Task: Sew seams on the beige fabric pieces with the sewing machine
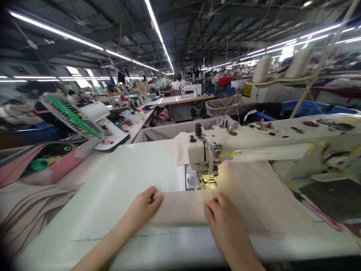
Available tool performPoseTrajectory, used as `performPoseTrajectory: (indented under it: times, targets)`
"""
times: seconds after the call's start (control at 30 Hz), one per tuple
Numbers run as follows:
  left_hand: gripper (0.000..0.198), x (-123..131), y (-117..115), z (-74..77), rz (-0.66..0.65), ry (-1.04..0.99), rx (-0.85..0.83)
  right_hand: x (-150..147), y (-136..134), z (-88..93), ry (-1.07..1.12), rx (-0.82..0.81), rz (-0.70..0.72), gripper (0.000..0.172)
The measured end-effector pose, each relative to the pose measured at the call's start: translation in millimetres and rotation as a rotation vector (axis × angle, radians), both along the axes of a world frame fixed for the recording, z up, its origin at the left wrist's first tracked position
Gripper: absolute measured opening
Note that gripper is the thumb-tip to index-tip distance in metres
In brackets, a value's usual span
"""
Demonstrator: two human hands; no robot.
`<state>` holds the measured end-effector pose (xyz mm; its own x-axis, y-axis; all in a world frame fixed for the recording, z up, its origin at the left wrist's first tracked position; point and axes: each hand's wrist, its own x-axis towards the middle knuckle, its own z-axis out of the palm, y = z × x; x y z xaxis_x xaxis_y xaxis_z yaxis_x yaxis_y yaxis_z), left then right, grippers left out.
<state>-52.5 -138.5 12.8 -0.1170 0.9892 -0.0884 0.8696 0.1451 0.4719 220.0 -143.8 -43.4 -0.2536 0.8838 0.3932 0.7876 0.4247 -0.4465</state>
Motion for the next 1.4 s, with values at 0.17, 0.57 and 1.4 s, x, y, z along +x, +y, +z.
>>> performPoseTrajectory:
  times: [0.17,0.57,1.4]
  targets:
    - [0.02,1.8,2.2,1.3,-0.017,0.074,-0.004,-1.7,-1.1,0.9,-0.004,0.013,-0.023,0.028]
    - [0.022,9.5,-0.8,7.6,-0.49,0.54,0.096,11.2,8.1,15.7,-0.091,0.1,0.182,0.018]
    - [0.041,54.8,120.4,2.6,-0.769,0.21,0.176,-10.9,-6.2,8.2,-0.023,0.062,0.027,0.022]
